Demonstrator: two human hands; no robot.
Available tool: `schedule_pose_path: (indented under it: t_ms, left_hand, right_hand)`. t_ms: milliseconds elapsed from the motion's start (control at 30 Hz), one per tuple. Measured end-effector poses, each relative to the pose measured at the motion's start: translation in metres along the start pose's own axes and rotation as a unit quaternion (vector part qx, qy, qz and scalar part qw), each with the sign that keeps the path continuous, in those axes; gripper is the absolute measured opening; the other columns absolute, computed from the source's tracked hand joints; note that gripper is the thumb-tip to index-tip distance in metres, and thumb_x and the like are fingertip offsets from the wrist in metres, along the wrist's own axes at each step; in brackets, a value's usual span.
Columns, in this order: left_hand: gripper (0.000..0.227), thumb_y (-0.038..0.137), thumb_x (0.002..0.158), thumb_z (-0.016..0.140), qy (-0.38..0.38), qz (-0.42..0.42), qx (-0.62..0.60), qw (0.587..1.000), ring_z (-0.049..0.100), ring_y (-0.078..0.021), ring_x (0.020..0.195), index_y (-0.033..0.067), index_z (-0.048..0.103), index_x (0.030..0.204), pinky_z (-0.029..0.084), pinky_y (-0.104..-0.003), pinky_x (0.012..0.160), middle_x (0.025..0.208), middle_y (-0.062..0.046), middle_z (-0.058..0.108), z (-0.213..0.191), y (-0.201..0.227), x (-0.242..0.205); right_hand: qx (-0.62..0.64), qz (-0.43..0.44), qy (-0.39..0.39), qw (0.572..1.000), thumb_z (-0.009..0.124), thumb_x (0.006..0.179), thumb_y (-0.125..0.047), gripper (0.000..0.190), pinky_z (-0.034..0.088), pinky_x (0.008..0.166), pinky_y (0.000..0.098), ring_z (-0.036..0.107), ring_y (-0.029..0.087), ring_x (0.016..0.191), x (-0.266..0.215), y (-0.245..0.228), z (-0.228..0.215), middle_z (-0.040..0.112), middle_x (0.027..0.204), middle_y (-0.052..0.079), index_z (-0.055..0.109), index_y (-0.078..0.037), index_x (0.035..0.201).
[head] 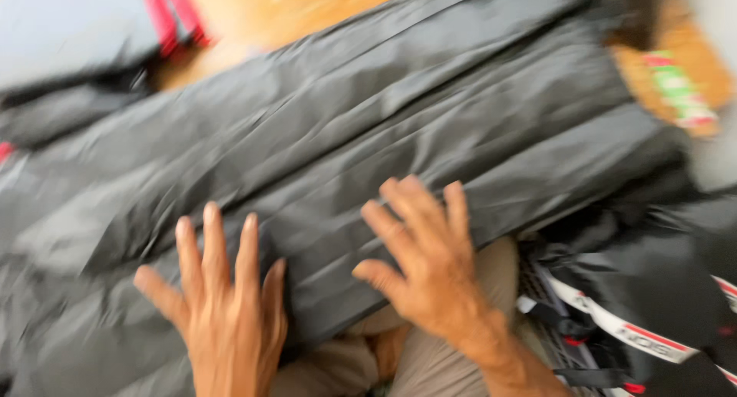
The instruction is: The person cleans a black textile item with a duster before folding it and placing it into a black storage bag.
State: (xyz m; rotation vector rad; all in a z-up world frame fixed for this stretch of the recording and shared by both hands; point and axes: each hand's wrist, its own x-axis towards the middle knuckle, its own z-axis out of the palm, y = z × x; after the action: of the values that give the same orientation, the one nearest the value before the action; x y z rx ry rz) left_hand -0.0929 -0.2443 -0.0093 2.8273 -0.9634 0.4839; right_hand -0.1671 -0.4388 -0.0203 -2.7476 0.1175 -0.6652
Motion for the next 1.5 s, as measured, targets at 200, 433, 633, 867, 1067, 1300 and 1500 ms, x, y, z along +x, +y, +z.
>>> schedule_pose_path:
  t_ms: [200,433,633,867,1067,1300,1500]
  left_hand:
    - [0.033,0.025,0.096,0.037,0.175,0.087,-0.163,0.967,0.057,-0.0341,0.12,0.0114,0.063,0.11,0.023,-0.05,0.112,0.12,-0.018,0.065,0.015,0.123,0.036]
    - [0.076,0.07,0.092,0.004,0.13,0.184,-0.147,0.963,0.052,-0.0328,0.125,0.0243,0.053,0.129,0.03,-0.056,0.106,0.133,-0.01,0.056,0.044,0.193,0.058]
    - [0.124,0.085,0.029,0.061,0.053,0.169,-0.013,0.984,0.037,-0.0351,0.136,0.0369,0.038,0.141,0.035,-0.064,0.099,0.149,-0.008,0.037,0.093,0.191,0.054]
    - [0.139,0.078,0.012,0.076,0.078,0.144,-0.01,0.986,0.033,-0.0353,0.138,0.0362,0.04,0.139,0.032,-0.069,0.1,0.15,-0.008,0.036,0.107,0.199,0.073]
    - [0.029,0.021,0.099,0.038,0.255,0.112,-0.014,0.96,0.059,-0.0329,0.114,0.0318,0.052,0.122,0.034,-0.066,0.097,0.123,-0.007,0.062,0.115,0.203,0.09]
    - [0.025,0.03,0.101,0.035,0.248,0.129,-0.006,0.96,0.058,-0.0305,0.114,0.0325,0.047,0.122,0.037,-0.067,0.093,0.123,-0.004,0.062,0.12,0.202,0.093]
    - [0.061,0.051,0.075,0.055,0.138,0.146,-0.054,0.978,0.046,-0.0374,0.124,0.0296,0.046,0.131,0.032,-0.071,0.093,0.135,-0.01,0.05,0.1,0.199,0.091]
  right_hand:
    - [0.202,0.034,0.099,0.974,0.054,0.094,-0.021,0.023,0.047,0.103,0.0496,0.059,0.036,0.116,-0.011,0.022,-0.07,0.06,0.118,0.018,0.063,-0.003,0.105]
    - [0.038,0.186,0.162,0.968,0.068,0.076,-0.011,0.02,0.055,0.092,0.0218,0.073,0.012,0.095,-0.084,0.108,-0.134,0.073,0.099,0.002,0.066,-0.014,0.096]
    - [-0.118,0.217,0.205,0.947,0.064,0.088,0.004,0.009,0.05,0.091,0.0282,0.067,0.017,0.089,-0.064,0.158,-0.163,0.069,0.095,0.009,0.07,-0.002,0.093]
    - [-0.246,0.17,-0.002,0.954,0.064,0.078,-0.039,0.058,0.049,0.093,0.0423,0.059,0.031,0.11,-0.011,0.239,-0.135,0.051,0.131,0.012,0.056,-0.021,0.132]
    - [-0.245,0.209,-0.174,0.931,0.044,0.09,-0.047,0.051,0.055,0.072,0.0431,0.059,0.024,0.096,0.041,0.282,-0.092,0.061,0.101,0.0,0.045,-0.031,0.138]
    - [-0.43,0.099,-0.056,0.896,0.058,0.084,-0.041,0.049,0.054,0.059,0.0307,0.058,0.016,0.077,0.032,0.295,-0.072,0.052,0.086,-0.004,0.057,-0.022,0.129]
    - [-0.348,0.194,-0.18,0.9,0.05,0.088,-0.043,0.053,0.058,0.053,0.044,0.065,0.026,0.08,0.042,0.305,-0.086,0.053,0.097,0.001,0.048,-0.022,0.136]
